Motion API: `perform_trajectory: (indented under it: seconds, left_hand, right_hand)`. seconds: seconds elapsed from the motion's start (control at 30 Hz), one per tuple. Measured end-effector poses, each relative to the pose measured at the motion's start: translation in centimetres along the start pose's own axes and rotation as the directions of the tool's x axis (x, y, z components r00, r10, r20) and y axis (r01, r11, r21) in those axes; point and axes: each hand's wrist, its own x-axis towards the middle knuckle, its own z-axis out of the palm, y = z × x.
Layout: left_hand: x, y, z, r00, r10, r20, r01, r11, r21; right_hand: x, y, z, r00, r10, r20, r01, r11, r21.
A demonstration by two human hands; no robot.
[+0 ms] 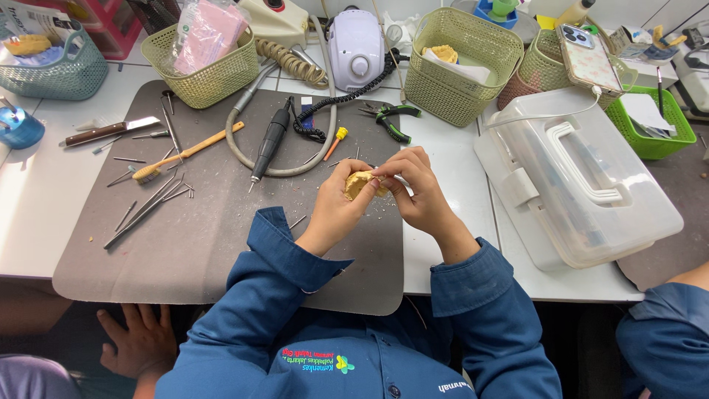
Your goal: The person assembles a dental prosthesis by hand, inserting small metal pins into a yellow denture model and adjusting the fit. The person repeatedly picks up pins, aligns them with holes in the model, and presses them in place.
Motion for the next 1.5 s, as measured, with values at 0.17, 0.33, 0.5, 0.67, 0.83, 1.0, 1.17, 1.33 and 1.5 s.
perform_trajectory:
  seconds: [0.17, 0.33, 0.5, 0.67, 0.83, 1.0, 1.17, 1.33, 1.5]
  left_hand:
    - [-0.1, 0.0, 0.0, 1.000, -0.017, 0.002, 0.017, 0.999, 0.045]
    - [-0.7, 0.4, 0.1, 0.999, 0.035, -0.040, -0.033, 0.999, 0.039]
    - [-1.5, 1.1, 0.1, 0.988, 0.116, -0.097, -0.113, 0.993, 0.040]
    - [-1.8, 1.2, 0.2, 0.976, 0.186, -0.118, -0.175, 0.980, 0.096]
    - [-1.9, 0.9, 0.1, 0.964, 0.239, -0.114, -0.227, 0.968, 0.103]
    - [-2.0, 0.8, 0.0, 0.956, 0.272, -0.107, -0.249, 0.949, 0.191]
    - [-1.8, 0.8, 0.0, 0.947, 0.309, -0.089, -0.290, 0.940, 0.182]
    - [-1.4, 0.5, 0.0, 0.933, 0.349, -0.086, -0.330, 0.926, 0.181]
    - [-0.8, -0.1, 0.3, 0.920, 0.378, -0.101, -0.354, 0.914, 0.198]
  right_hand:
    - [-0.2, 0.0, 0.1, 1.000, 0.009, 0.005, -0.009, 1.000, -0.002]
    - [-0.4, -0.6, 0.6, 0.999, -0.016, -0.038, 0.015, 1.000, -0.019]
    - [-0.3, -1.4, 1.2, 0.978, -0.150, -0.147, 0.130, 0.983, -0.132]
    - [-0.1, -1.9, 1.8, 0.922, -0.298, -0.247, 0.202, 0.916, -0.347]
    - [-0.4, -2.0, 2.0, 0.910, -0.333, -0.247, 0.210, 0.885, -0.416]
    - [-0.5, -1.7, 2.2, 0.908, -0.345, -0.239, 0.218, 0.874, -0.434]
    - [-0.5, -1.4, 2.2, 0.903, -0.353, -0.244, 0.225, 0.874, -0.430]
    - [-0.1, -1.3, 1.9, 0.892, -0.375, -0.252, 0.232, 0.859, -0.457]
    - [0.2, -1.3, 1.2, 0.887, -0.390, -0.248, 0.240, 0.847, -0.475]
